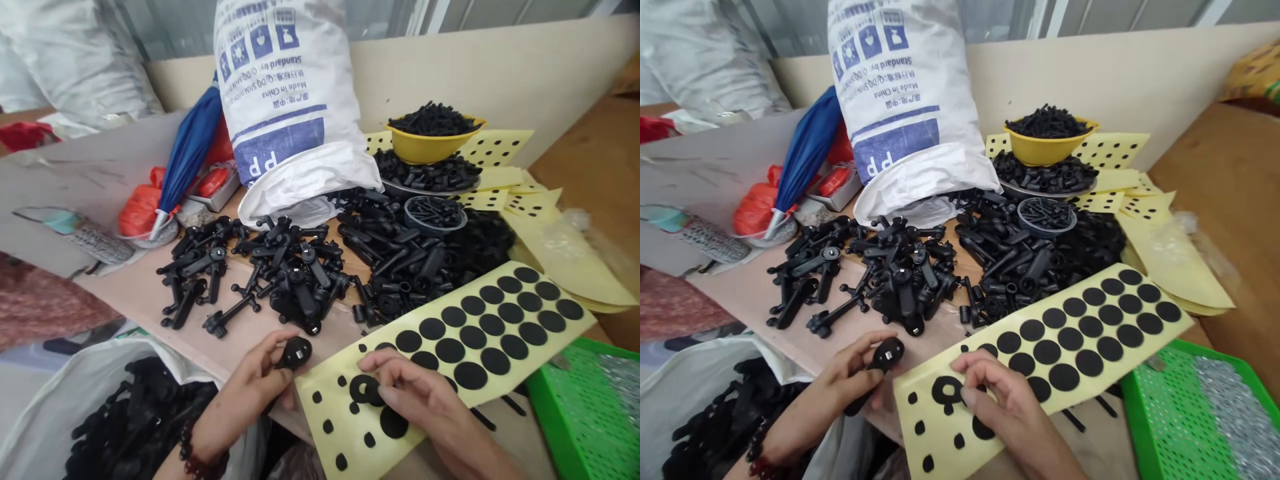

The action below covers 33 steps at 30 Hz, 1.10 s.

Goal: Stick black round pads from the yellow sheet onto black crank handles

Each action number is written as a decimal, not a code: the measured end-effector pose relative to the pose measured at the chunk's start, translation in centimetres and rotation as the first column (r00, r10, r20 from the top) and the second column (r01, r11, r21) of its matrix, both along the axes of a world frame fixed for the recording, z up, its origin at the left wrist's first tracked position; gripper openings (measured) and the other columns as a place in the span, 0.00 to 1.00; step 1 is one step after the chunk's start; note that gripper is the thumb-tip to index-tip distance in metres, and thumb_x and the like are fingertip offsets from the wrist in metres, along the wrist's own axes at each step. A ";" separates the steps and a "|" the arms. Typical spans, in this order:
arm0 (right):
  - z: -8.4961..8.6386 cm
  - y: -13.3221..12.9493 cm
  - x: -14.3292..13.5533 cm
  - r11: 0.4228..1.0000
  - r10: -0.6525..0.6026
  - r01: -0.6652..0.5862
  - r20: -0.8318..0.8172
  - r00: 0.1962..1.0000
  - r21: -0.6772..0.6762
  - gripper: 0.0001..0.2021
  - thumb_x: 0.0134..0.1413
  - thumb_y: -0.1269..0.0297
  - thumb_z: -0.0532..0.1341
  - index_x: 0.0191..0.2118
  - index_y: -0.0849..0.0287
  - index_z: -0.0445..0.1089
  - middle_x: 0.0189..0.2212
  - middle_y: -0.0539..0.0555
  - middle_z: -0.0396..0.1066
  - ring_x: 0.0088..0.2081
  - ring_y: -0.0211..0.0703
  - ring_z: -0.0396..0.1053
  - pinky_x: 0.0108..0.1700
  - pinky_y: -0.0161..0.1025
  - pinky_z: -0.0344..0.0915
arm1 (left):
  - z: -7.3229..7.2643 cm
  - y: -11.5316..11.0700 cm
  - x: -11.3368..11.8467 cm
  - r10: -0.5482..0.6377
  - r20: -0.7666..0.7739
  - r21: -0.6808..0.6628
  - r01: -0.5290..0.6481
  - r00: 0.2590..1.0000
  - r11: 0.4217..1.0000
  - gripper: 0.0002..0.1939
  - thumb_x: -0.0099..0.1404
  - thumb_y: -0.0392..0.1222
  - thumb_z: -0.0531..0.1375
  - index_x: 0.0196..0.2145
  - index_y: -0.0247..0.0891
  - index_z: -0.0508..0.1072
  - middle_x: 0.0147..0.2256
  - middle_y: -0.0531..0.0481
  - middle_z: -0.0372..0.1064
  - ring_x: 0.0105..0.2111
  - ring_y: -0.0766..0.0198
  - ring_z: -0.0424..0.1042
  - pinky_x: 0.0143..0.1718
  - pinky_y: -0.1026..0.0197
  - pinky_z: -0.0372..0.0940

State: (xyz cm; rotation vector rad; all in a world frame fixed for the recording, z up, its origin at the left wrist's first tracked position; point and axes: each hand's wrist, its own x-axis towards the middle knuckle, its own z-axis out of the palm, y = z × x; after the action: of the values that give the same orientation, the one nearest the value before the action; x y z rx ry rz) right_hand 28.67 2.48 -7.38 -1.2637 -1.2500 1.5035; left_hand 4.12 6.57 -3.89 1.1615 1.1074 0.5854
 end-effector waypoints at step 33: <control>1.0 0.6 -0.5 0.999 0.046 -0.046 -0.016 0.999 0.022 0.10 0.48 0.60 0.61 0.22 0.58 0.64 0.37 0.56 0.66 0.38 0.44 0.65 0.40 0.39 0.64 | 0.0 -0.8 4.7 -0.303 -0.025 -0.008 0.302 0.953 0.953 0.25 0.56 0.36 0.54 0.53 0.36 0.69 0.33 0.52 0.67 0.26 0.68 0.64 0.28 0.65 0.63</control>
State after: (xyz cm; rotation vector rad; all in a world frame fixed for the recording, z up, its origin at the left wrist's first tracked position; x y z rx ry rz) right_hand 28.13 3.04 -6.38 -1.2141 -1.2890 1.5261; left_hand 8.81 5.75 -3.89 1.3082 0.9275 0.3297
